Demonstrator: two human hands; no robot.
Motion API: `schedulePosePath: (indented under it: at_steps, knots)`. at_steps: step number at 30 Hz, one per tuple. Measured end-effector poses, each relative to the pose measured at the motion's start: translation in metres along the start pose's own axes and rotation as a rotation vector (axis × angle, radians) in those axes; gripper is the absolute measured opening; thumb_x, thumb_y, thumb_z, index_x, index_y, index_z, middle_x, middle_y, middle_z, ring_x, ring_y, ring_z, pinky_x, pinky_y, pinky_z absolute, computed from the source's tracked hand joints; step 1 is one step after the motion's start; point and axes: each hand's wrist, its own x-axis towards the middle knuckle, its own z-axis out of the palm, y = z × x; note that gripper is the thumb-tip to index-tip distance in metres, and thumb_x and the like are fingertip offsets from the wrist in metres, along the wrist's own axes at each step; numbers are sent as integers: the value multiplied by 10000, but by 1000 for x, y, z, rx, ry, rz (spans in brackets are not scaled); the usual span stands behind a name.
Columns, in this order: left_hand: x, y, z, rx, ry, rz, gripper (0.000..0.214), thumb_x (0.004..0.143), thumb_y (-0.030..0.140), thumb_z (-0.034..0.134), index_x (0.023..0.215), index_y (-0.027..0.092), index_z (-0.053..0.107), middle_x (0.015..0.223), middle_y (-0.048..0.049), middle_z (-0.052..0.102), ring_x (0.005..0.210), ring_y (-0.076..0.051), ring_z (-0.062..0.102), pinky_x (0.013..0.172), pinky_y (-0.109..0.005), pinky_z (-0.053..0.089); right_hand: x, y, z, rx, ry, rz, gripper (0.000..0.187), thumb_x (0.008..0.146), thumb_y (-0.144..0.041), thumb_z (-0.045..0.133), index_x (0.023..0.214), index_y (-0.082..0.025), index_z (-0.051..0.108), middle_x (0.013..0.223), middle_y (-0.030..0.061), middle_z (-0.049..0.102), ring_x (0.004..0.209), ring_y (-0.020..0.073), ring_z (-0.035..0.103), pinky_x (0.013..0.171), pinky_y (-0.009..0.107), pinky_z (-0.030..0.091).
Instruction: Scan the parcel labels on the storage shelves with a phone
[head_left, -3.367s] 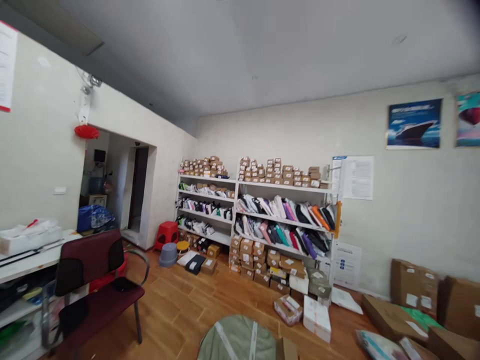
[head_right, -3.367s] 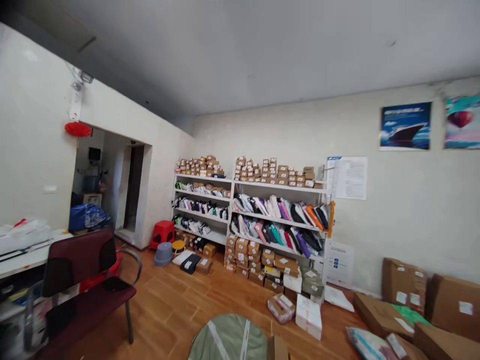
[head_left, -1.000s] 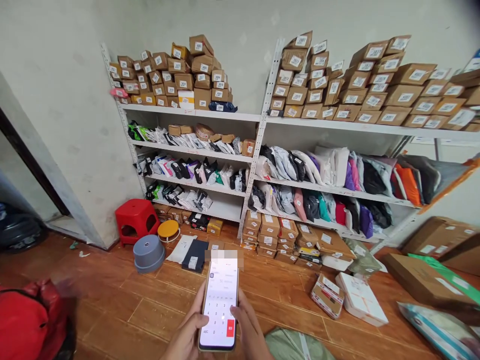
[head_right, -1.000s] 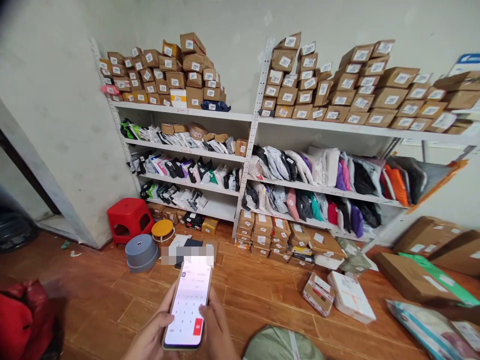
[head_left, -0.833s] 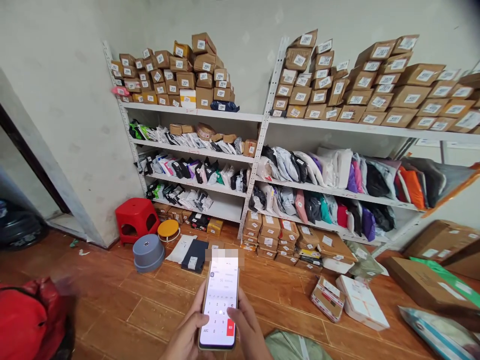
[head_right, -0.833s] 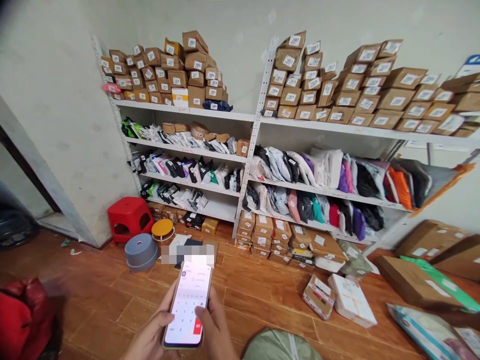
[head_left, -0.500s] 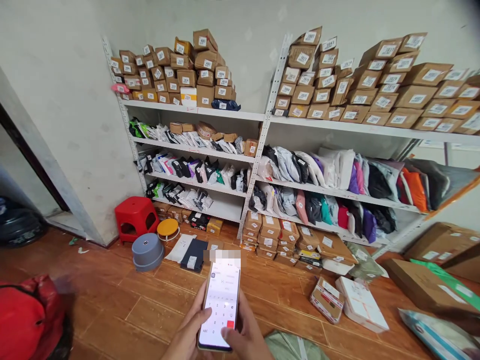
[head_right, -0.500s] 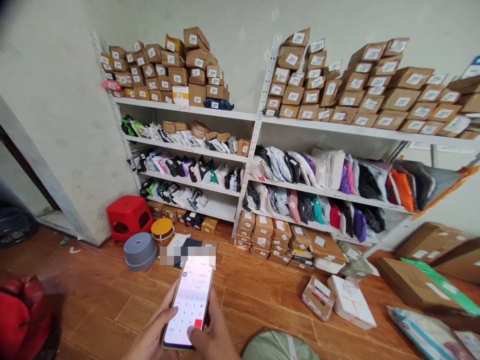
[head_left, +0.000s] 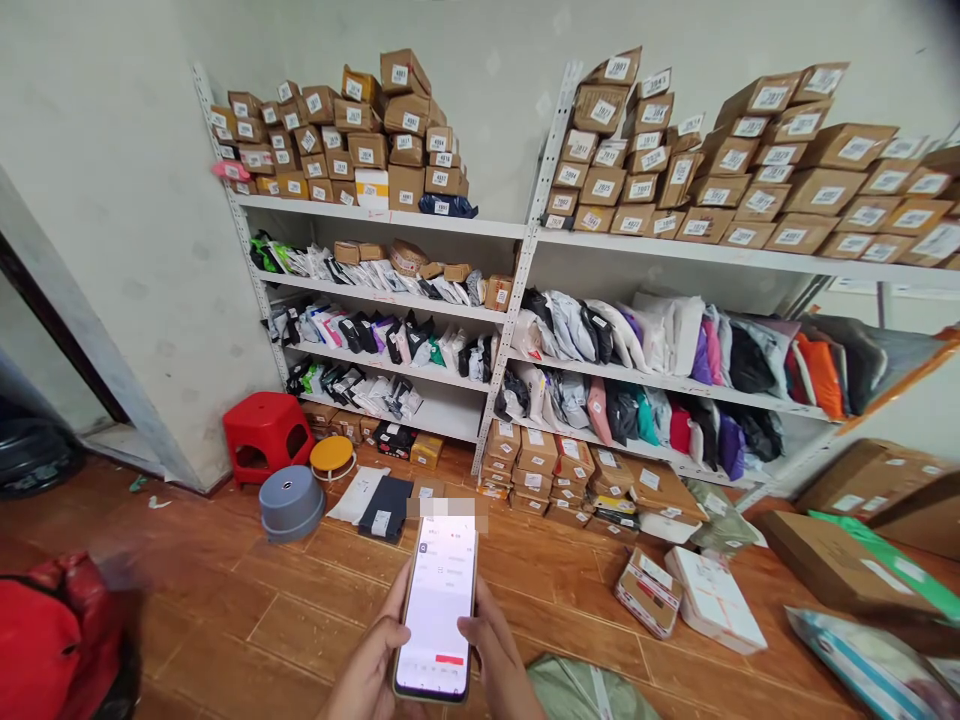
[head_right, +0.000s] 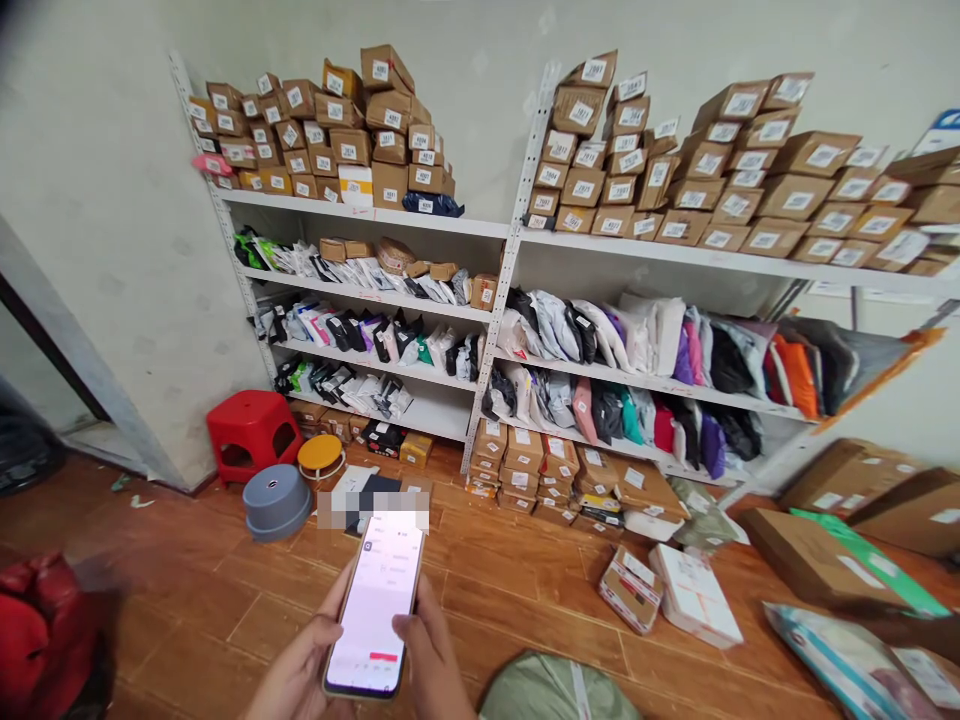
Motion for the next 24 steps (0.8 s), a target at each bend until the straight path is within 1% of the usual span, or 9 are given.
schedulePosePath:
  at_steps: [3, 6, 8, 11, 13, 15, 17, 21, 24]
  knots:
    - [0, 1, 0, -3, 35, -14, 803, 717, 196, 496, 1474, 267, 237, 1381, 6, 526, 1289, -257, 436, 1014, -339, 377, 1, 1, 4, 13, 13, 16, 411, 629, -424, 786, 996, -252, 721, 948, 15, 766, 863, 230, 664, 768, 317, 508]
    - [1, 3, -1, -15, 45, -21, 814, 712, 205, 493, 1479, 253, 223, 1378, -11, 528, 1277, -268, 448, 1039, -361, 354, 2, 3, 8, -17, 26, -6, 428, 642, -504, 782, 969, -236, 715, 905, 15, 766, 779, 191, 665, 713, 290, 512]
    - [2, 4, -2, -36, 33, -19, 830, 713, 213, 501, 1485, 242, 198, 1352, -21, 552, 1265, -267, 464, 1053, -362, 339, 1, 4, 10, -27, 11, -14, 465, 594, -481, 825, 972, -240, 700, 895, 6, 766, 799, 191, 673, 733, 290, 512]
    - [4, 7, -6, -49, 18, -33, 845, 725, 219, 502, 1493, 231, 150, 1316, -34, 582, 1246, -260, 488, 1059, -361, 332, -1, 6, 13, -13, -65, -44, 639, 493, -401, 895, 1066, -255, 653, 959, 17, 764, 879, 221, 681, 787, 317, 506]
    - [5, 9, -8, -57, 23, -41, 863, 731, 223, 500, 1497, 224, 104, 1313, -43, 584, 1236, -261, 499, 1056, -368, 336, 1, 6, 15, 19, -81, -33, 662, 495, -384, 894, 1094, -252, 645, 998, 32, 759, 911, 237, 677, 802, 333, 504]
    - [6, 10, -10, -72, 36, -42, 898, 724, 230, 507, 1498, 223, 51, 1320, -53, 578, 1227, -271, 507, 1046, -385, 348, 5, 5, 16, 37, -36, 2, 564, 530, -438, 864, 1025, -235, 687, 960, 28, 763, 884, 235, 672, 786, 324, 502]
    - [6, 13, -11, -72, 49, -54, 933, 709, 234, 520, 1495, 240, 19, 1321, -51, 578, 1214, -279, 518, 1032, -399, 364, 14, 4, 18, -4, 53, 34, 496, 557, -546, 813, 922, -222, 727, 834, 11, 758, 774, 215, 656, 707, 292, 498]
    - [3, 19, -10, -28, 50, -59, 886, 742, 252, 512, 1493, 277, 42, 1314, -45, 587, 1149, -276, 571, 995, -396, 402, 35, 3, 26, -102, 139, 62, 534, 526, -704, 728, 698, -198, 727, 581, -8, 657, 568, 168, 547, 545, 260, 433]
    - [2, 22, -10, -35, 14, -32, 851, 756, 239, 499, 1492, 283, 74, 1306, -51, 594, 1135, -286, 583, 991, -420, 412, 46, 8, 32, -110, 131, 41, 547, 492, -726, 726, 590, -189, 685, 529, -3, 626, 508, 165, 510, 508, 278, 416]
